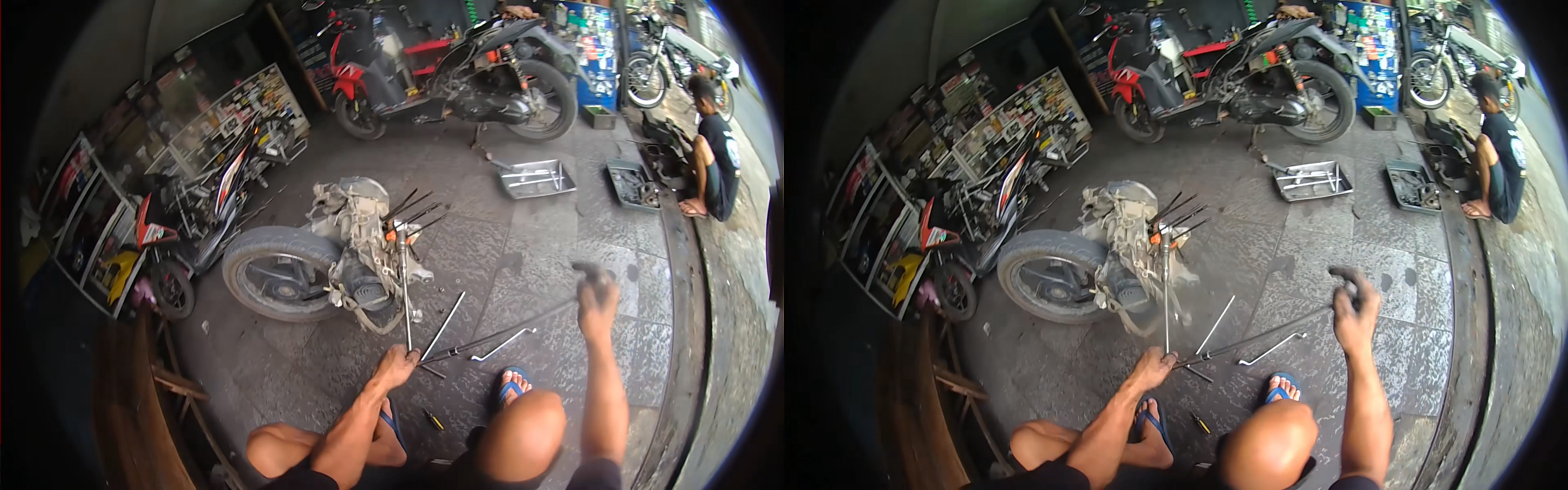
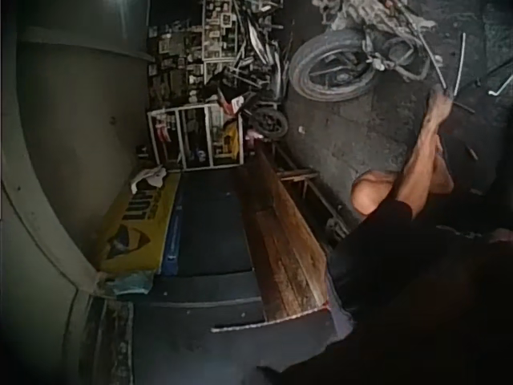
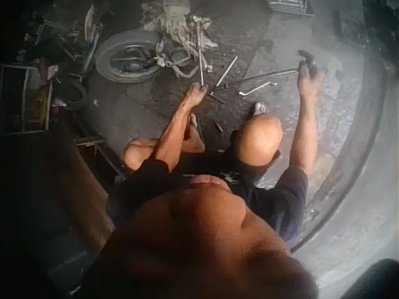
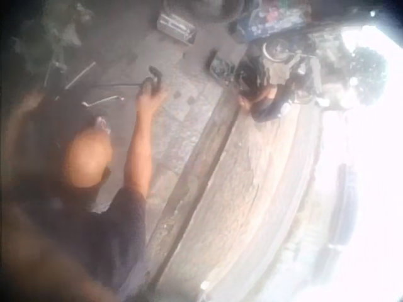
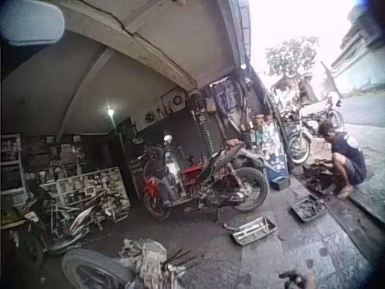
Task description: The person installs components into a motorcycle engine block by hand and secures them using a T-handle socket wrench and pliers.
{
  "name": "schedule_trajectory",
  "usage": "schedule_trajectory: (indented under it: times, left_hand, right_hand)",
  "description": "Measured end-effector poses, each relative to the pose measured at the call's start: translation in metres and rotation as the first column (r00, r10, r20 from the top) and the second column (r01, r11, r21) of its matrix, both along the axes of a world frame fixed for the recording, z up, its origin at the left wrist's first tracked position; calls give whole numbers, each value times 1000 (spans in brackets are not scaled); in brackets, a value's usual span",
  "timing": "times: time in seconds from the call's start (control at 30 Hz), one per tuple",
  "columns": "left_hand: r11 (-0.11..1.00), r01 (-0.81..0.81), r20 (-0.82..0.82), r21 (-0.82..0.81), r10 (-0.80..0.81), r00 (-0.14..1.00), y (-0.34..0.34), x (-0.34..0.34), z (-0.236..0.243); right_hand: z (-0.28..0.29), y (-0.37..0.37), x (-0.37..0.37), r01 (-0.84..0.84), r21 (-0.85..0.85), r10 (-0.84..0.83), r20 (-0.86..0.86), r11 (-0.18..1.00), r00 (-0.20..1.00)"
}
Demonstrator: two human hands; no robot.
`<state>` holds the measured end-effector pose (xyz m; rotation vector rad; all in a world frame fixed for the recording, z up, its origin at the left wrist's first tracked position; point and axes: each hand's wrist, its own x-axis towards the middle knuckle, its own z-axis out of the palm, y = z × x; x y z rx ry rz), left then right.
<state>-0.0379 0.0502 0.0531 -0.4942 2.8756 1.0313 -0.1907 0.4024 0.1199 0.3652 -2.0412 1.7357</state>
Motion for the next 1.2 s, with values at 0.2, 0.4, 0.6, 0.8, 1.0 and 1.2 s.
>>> schedule_trajectory:
  times: [0.2, 0.4, 0.6, 0.8, 1.0, 1.2]
  left_hand:
    - [918, 16, 319, -397, 121, 940, 12, -3, 43]
    - [868, 46, 340, -494, 145, 929, 34, -14, 69]
    - [899, -61, 223, -433, 173, 959, 42, 10, 57]
    - [972, -147, 13, -182, 152, 988, 35, 41, 9]
    - [976, -107, -212, 187, 147, 966, 25, 22, -22]
    - [837, -99, -122, 539, 193, 973, 18, 17, -15]
  right_hand:
    - [-209, -17, 17, 237, -335, -115, 346, 912, 931]
    - [-296, -54, 24, 419, -552, 41, 638, 721, 769]
    - [-227, -23, 4, 231, -424, 65, 577, 876, 814]
    - [-88, 6, -14, -13, -151, 27, 89, 988, 996]
    - [102, -32, -15, -20, 331, 94, -210, 943, 973]
    - [161, -80, -1, 0, 523, 162, -263, 852, 951]
